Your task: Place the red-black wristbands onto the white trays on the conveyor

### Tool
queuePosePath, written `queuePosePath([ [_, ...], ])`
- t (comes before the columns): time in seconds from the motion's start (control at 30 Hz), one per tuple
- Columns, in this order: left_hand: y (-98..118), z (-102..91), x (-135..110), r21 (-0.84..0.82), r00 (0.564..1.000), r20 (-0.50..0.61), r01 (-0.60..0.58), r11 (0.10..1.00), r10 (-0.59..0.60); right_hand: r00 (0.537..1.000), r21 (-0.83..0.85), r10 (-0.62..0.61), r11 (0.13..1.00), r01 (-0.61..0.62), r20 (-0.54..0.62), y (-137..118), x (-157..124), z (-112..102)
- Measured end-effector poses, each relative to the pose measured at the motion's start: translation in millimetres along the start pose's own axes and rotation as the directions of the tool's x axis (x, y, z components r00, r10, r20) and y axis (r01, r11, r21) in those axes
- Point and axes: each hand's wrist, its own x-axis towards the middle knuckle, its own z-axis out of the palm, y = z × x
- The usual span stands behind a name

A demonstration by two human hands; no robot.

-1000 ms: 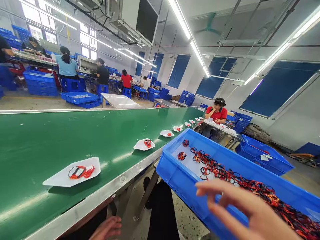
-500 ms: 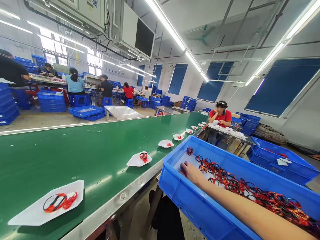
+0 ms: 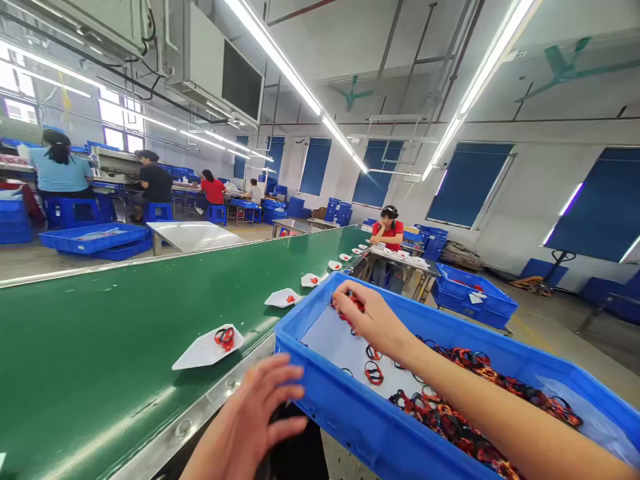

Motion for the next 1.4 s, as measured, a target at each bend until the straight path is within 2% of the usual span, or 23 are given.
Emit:
queuePosePath([
  [0.07,17.6,40.5,22.9,-0.037,0.990,0.133,0.058,0.998,-0.053,0.968,-0.088,-0.252,0.964,0.251,-0.002,-20.8,-1.1,1.9],
  [0.13,25.5,66.9,45.1,-0.041,0.969,0.230,0.099,0.994,-0.087,0.915,-0.174,-0.388,0.899,0.402,0.111,-25.9,-1.8,8.5],
  [0.2,24.6,76.2,65.6,-0.062,0.986,0.156,0.077,0.995,-0.067,0.870,-0.194,-0.441,0.854,0.483,0.223,-17.7,-1.4,15.8],
  [0.27,19.8,73.6,82.8,-0.087,0.998,0.042,0.043,0.995,-0.039,0.851,-0.159,-0.455,0.849,0.503,0.264,-2.5,-0.3,20.7],
  [0.33,15.3,67.9,95.1,-0.085,0.999,0.017,0.045,0.995,-0.044,0.859,-0.093,-0.450,0.871,0.482,0.244,13.6,0.3,22.9],
  [0.47,11.9,67.6,110.1,-0.044,0.997,0.054,0.064,0.997,-0.062,0.906,0.003,-0.403,0.914,0.406,0.127,36.3,0.3,23.3],
  [0.6,8.8,75.3,126.9,-0.010,0.996,-0.012,0.089,0.996,-0.089,0.936,0.056,-0.348,0.937,0.346,0.043,49.8,2.7,22.2],
  [0.77,4.6,76.4,141.8,-0.004,0.992,-0.056,0.111,0.994,-0.111,0.981,0.263,-0.191,0.947,0.183,0.007,56.2,7.1,12.9],
  [0.87,5.6,77.0,140.7,-0.029,0.992,-0.031,0.119,0.992,-0.120,0.991,0.443,-0.109,0.894,0.064,0.076,55.5,9.3,8.7],
  [1.0,7.0,76.8,136.9,-0.051,0.990,0.035,0.139,0.989,-0.138,0.986,0.654,-0.034,0.752,-0.084,0.165,58.8,10.3,10.5],
  [1.13,3.8,72.7,137.4,-0.027,0.995,0.038,0.092,0.995,-0.091,0.986,0.683,0.030,0.718,-0.136,0.166,69.4,10.7,14.3],
  [1.27,-0.6,70.9,137.5,-0.044,1.000,-0.026,0.011,0.999,-0.012,0.987,0.651,0.076,0.744,-0.150,0.141,81.4,11.7,15.8],
  [1.4,-2.3,71.5,135.9,-0.048,0.999,-0.052,-0.005,0.999,0.002,0.986,0.621,0.106,0.767,-0.161,0.125,86.3,11.9,16.6],
])
